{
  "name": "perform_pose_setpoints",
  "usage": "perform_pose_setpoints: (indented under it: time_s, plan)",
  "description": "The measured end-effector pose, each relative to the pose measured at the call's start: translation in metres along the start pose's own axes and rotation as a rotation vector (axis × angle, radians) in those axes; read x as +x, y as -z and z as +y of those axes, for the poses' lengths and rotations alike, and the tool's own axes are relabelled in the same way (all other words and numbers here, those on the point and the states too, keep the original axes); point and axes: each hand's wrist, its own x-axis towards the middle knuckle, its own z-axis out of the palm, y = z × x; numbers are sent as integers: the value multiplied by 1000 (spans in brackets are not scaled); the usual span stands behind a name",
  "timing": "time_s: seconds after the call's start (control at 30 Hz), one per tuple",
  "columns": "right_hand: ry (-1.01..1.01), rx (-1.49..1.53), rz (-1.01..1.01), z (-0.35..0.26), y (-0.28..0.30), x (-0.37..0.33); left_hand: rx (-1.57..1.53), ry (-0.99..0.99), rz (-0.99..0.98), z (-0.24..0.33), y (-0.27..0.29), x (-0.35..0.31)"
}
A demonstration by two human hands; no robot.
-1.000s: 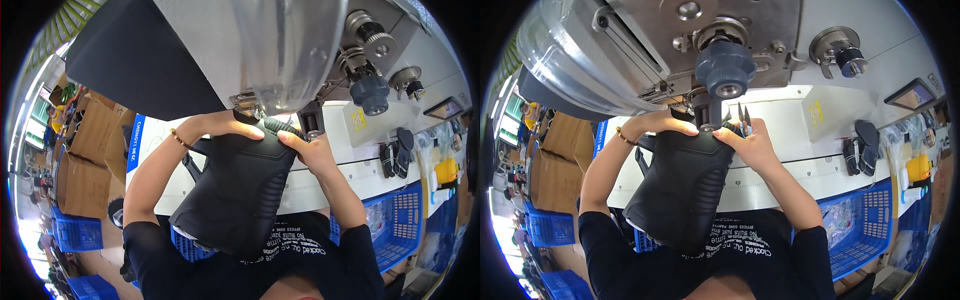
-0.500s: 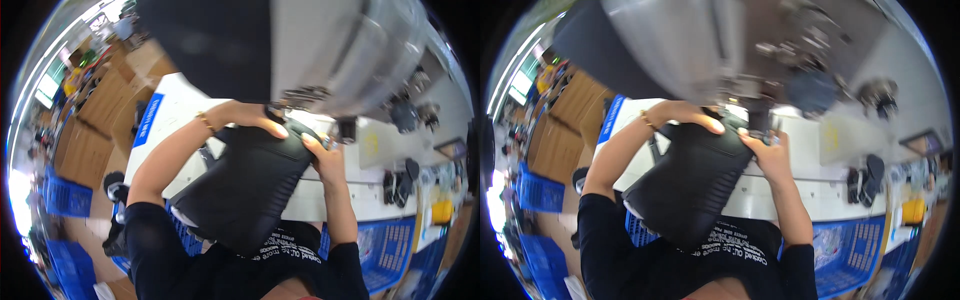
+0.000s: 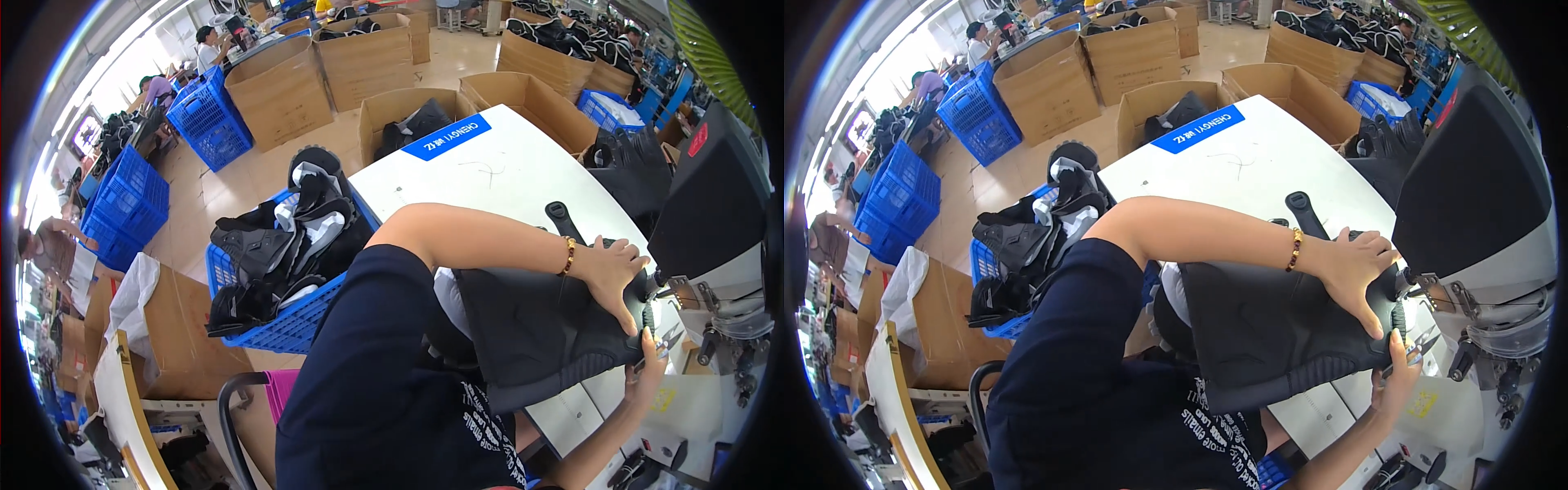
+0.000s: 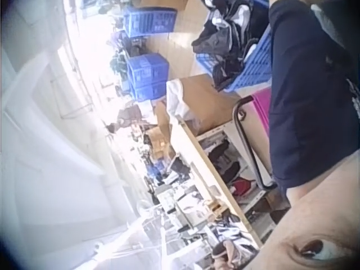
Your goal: Stitching together components of a black leather boot using an industrial sewing machine.
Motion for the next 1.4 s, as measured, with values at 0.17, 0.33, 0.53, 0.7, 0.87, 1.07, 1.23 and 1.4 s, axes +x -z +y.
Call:
perform_pose_setpoints:
  time_s: [0.17,0.33,0.53,0.7,0.87,1.07,1.23,1.4]
  plan:
    - [-117,-17,-93,-11,1,-3,-21,-111,-46,-5,1,13]
    - [385,-591,-137,26,13,8,-160,-128,-89,8,28,16]
    - [93,503,-50,9,-31,-4,-4,-183,-40,-1,21,15]
    - [59,-99,-106,-7,-4,-16,-33,-90,-218,16,27,18]
    - [-20,-48,-188,1,0,-8,-86,-58,-314,-13,33,25]
    - [141,42,-172,0,1,-6,-352,-1,-608,0,43,39]
    - [384,-107,-82,15,3,-4,-378,41,-644,32,60,43]
    - [369,22,7,11,-8,-5,-449,115,-669,31,59,41]
